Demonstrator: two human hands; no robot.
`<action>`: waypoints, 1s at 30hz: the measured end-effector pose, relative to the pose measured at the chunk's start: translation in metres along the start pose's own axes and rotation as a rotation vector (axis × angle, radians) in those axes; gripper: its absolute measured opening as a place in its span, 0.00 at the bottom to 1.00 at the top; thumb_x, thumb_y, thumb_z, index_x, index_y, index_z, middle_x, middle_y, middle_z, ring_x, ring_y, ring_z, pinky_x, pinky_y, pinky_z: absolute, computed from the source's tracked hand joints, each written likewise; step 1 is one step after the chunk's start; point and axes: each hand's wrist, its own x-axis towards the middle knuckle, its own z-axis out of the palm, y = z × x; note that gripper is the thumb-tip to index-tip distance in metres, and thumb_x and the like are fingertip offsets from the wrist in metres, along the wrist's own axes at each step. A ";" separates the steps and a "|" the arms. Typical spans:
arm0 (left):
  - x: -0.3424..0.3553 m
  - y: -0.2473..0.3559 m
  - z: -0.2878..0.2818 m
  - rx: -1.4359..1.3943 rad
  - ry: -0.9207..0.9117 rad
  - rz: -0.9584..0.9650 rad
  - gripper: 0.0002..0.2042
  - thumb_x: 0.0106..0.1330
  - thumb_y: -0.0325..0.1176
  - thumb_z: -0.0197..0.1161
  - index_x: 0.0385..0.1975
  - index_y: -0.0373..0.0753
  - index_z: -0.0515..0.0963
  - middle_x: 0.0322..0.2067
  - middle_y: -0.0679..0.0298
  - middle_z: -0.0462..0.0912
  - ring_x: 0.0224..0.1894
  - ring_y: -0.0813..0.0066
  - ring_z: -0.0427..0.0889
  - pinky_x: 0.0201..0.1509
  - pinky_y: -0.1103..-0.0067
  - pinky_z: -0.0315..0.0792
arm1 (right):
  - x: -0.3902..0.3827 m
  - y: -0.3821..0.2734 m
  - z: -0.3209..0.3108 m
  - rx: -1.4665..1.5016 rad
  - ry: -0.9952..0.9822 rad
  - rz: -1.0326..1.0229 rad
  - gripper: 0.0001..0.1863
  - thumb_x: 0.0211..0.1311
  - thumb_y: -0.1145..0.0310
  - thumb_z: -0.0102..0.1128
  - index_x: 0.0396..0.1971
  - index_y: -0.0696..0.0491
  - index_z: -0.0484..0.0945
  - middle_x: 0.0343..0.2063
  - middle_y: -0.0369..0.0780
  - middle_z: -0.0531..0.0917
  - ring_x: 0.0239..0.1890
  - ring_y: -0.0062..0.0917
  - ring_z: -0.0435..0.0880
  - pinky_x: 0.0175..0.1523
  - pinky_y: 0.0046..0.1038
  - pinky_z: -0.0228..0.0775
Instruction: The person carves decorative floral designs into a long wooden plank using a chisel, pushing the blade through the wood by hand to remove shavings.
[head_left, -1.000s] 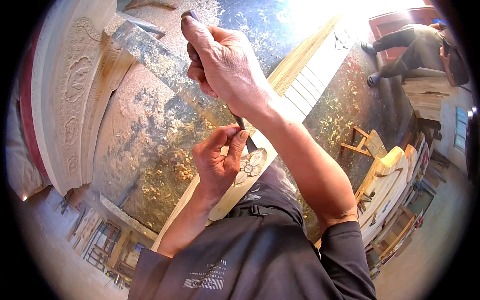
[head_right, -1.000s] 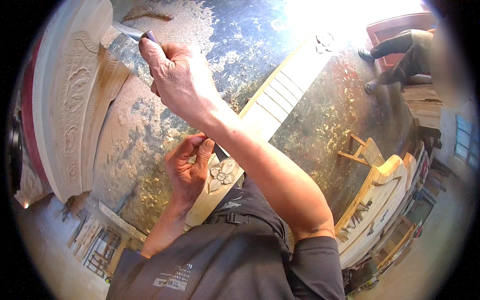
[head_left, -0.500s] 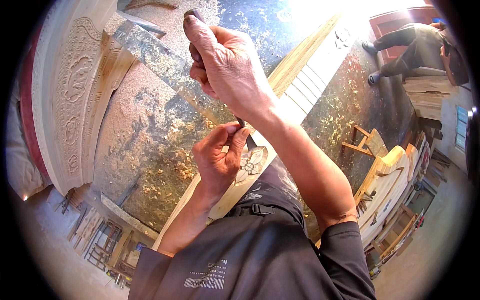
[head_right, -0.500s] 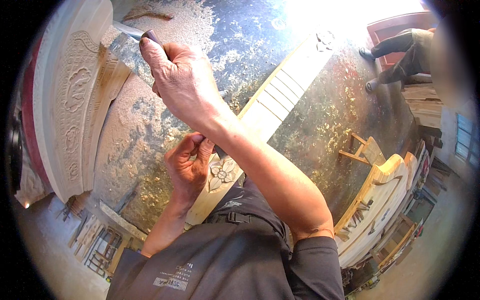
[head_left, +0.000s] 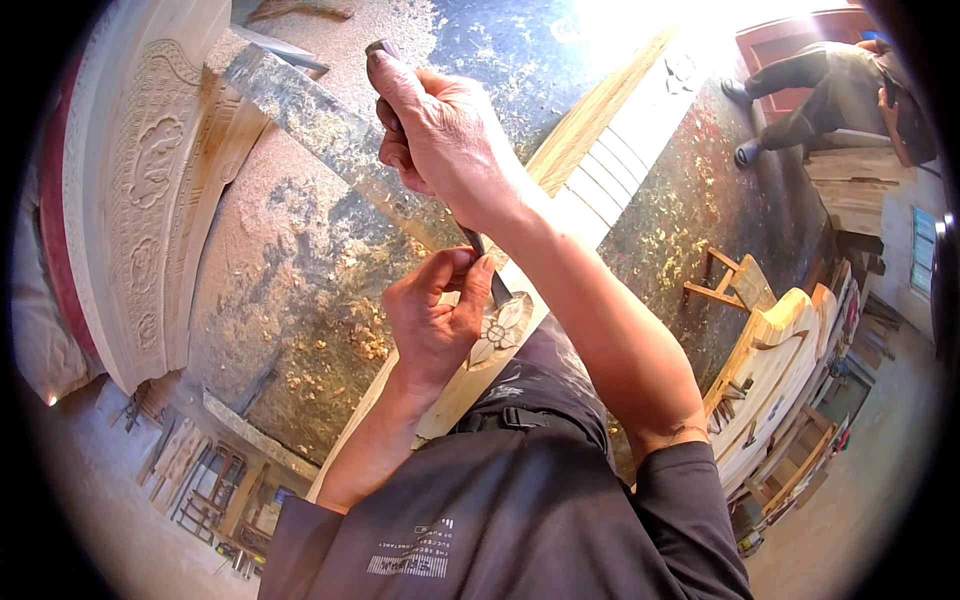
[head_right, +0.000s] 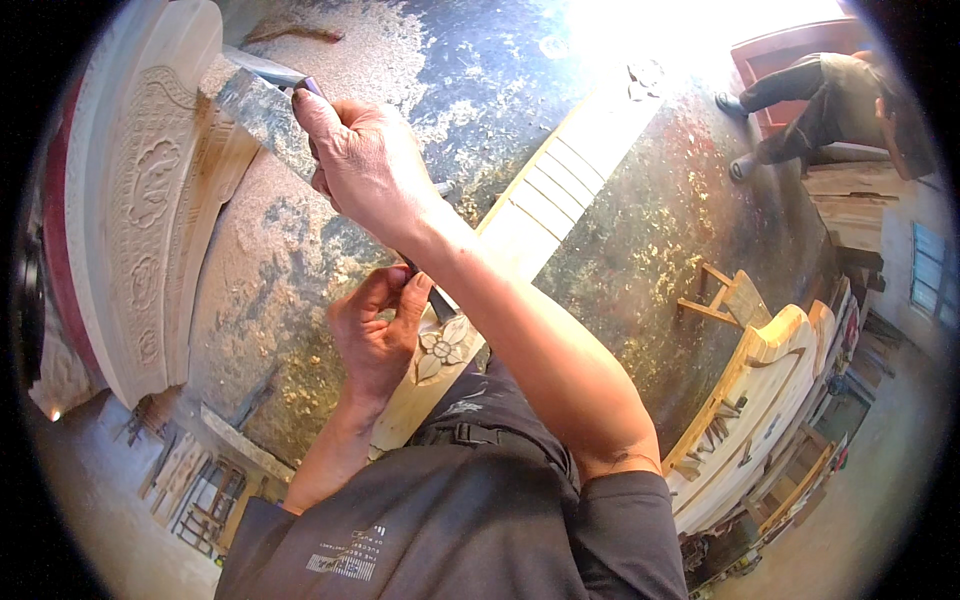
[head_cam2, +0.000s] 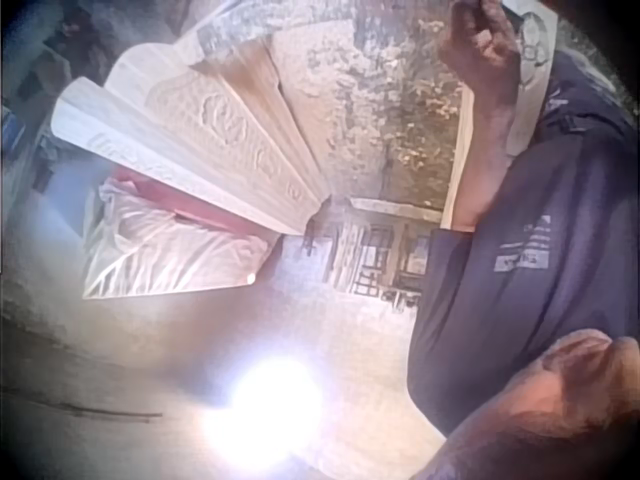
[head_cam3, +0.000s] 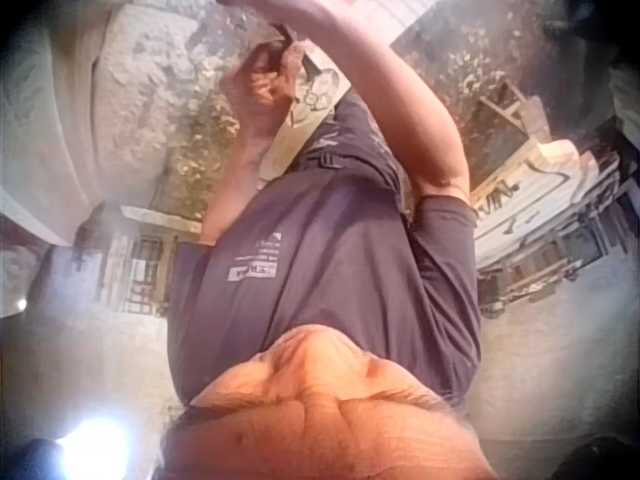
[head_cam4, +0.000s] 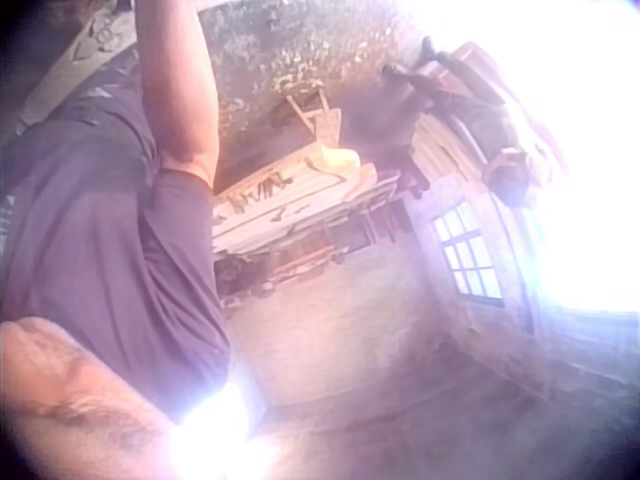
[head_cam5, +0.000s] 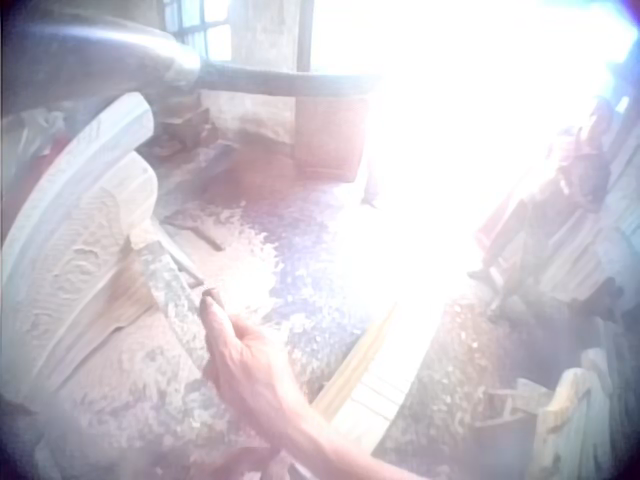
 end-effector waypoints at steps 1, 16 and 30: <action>0.000 0.001 -0.002 0.015 -0.025 -0.016 0.04 0.70 0.24 0.71 0.39 0.30 0.85 0.28 0.61 0.88 0.30 0.82 0.85 0.36 0.81 0.78 | 0.001 -0.001 0.000 -0.008 -0.004 0.014 0.30 0.78 0.40 0.58 0.25 0.51 0.73 0.16 0.34 0.75 0.15 0.13 0.69 0.19 0.19 0.59; 0.001 -0.002 -0.001 -0.031 -0.015 0.087 0.06 0.69 0.25 0.74 0.41 0.33 0.85 0.30 0.57 0.89 0.29 0.76 0.87 0.34 0.77 0.79 | -0.016 -0.016 0.002 -0.023 0.027 -0.124 0.28 0.77 0.41 0.60 0.26 0.50 0.74 0.18 0.30 0.72 0.19 0.10 0.70 0.21 0.17 0.60; 0.000 0.000 -0.002 -0.023 -0.040 0.094 0.06 0.69 0.25 0.74 0.42 0.33 0.86 0.31 0.57 0.89 0.30 0.74 0.89 0.35 0.76 0.79 | -0.020 -0.021 -0.002 -0.017 -0.007 -0.151 0.29 0.78 0.40 0.59 0.26 0.50 0.73 0.17 0.31 0.73 0.17 0.10 0.69 0.20 0.16 0.58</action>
